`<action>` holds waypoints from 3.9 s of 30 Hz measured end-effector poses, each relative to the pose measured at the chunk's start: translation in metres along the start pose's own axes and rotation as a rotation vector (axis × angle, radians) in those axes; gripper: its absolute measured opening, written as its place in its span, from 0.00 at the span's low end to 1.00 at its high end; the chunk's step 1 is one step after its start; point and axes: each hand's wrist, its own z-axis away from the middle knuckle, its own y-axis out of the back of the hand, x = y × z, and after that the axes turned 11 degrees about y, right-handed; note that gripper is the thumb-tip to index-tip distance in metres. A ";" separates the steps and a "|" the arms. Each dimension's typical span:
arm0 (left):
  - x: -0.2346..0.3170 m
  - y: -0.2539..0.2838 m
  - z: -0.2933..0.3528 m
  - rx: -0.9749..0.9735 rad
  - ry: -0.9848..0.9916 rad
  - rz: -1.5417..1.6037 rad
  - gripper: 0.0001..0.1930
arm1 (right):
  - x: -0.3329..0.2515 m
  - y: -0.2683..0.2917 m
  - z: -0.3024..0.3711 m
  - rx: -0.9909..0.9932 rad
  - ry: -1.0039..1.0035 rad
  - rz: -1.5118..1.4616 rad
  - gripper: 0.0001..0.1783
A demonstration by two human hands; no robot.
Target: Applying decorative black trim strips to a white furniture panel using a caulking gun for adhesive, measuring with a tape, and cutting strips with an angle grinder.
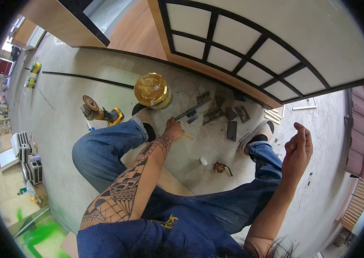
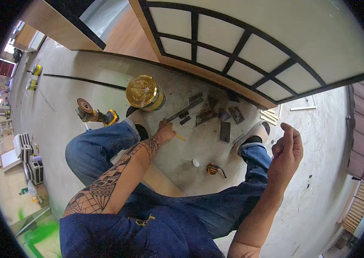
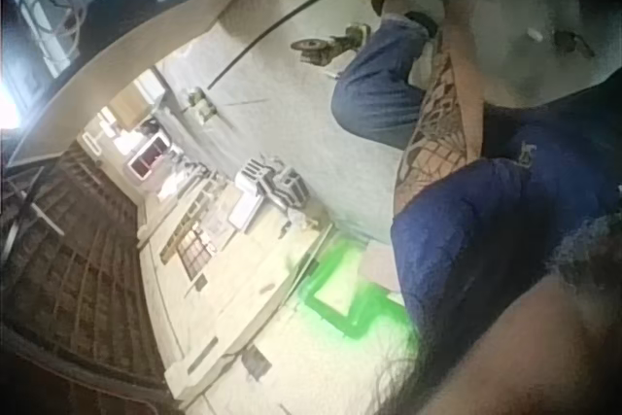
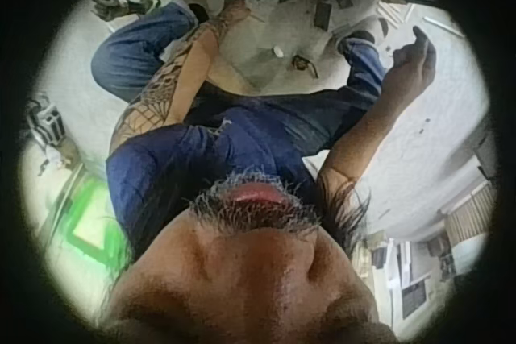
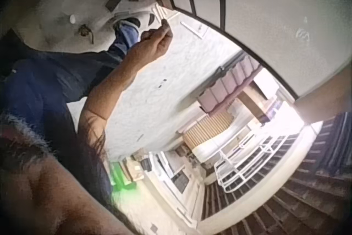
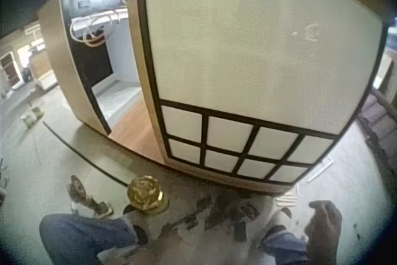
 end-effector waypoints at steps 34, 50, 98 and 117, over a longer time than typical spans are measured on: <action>0.099 0.257 0.285 0.239 -0.904 0.513 0.10 | 0.009 -0.039 0.052 -0.628 0.217 -0.054 0.16; 0.126 0.317 0.325 0.616 -1.246 0.304 0.09 | -0.002 -0.035 0.063 -0.647 0.773 0.419 0.22; -0.124 0.284 0.039 0.232 0.011 1.531 0.13 | 0.039 -0.055 0.051 -0.258 0.473 0.502 0.32; -0.202 0.093 -0.020 0.892 0.523 0.736 0.19 | 0.270 0.144 0.233 -0.520 -0.139 0.566 0.23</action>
